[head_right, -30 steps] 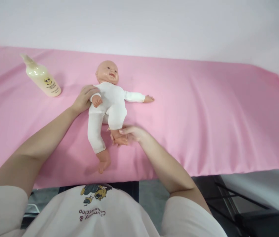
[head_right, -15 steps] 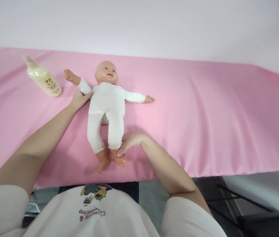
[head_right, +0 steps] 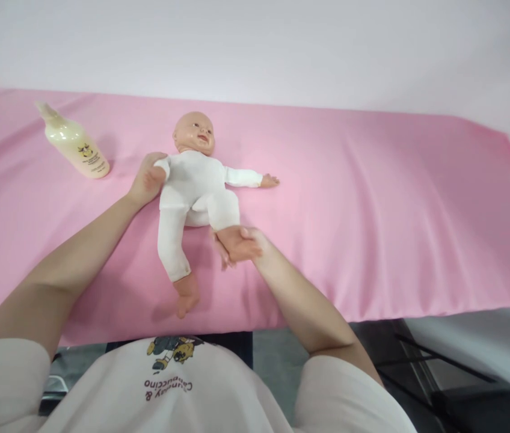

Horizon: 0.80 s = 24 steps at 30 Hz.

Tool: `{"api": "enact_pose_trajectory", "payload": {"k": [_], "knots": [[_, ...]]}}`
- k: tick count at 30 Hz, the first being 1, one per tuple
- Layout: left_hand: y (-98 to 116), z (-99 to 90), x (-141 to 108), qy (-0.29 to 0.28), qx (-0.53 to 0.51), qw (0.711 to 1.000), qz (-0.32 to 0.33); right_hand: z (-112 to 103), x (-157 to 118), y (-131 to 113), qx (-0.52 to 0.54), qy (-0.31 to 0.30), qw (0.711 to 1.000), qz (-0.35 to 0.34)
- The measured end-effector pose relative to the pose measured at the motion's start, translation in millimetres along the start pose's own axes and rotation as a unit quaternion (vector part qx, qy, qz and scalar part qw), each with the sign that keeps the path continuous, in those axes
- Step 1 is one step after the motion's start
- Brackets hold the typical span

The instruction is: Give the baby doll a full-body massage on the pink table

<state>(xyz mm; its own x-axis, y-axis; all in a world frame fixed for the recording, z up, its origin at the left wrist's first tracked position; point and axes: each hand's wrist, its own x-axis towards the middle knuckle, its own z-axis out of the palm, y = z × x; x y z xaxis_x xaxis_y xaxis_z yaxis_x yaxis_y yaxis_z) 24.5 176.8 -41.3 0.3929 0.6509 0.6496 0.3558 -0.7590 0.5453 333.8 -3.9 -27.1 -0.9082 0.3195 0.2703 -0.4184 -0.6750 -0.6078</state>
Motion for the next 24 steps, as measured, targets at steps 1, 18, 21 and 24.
{"api": "enact_pose_trajectory", "payload": {"k": [1, 18, 21, 24], "knots": [[3, -0.4, 1, -0.025, 0.010, 0.999, 0.023, 0, 1, 0, -0.023, 0.069, 0.997, -0.027], [-17, 1.3, 2, 0.102, -0.051, 0.984, -0.136, 11, 2, 2, -0.120, -0.011, 0.978, 0.172], [-27, 3.1, 2, 0.144, -0.078, 0.973, -0.163, 16, 4, 2, -0.234, 0.065, 0.941, 0.235], [-27, 3.0, 2, 0.153, -0.099, 0.970, -0.159, 20, 6, 0, -0.265, 0.056, 0.926, 0.263]]}}
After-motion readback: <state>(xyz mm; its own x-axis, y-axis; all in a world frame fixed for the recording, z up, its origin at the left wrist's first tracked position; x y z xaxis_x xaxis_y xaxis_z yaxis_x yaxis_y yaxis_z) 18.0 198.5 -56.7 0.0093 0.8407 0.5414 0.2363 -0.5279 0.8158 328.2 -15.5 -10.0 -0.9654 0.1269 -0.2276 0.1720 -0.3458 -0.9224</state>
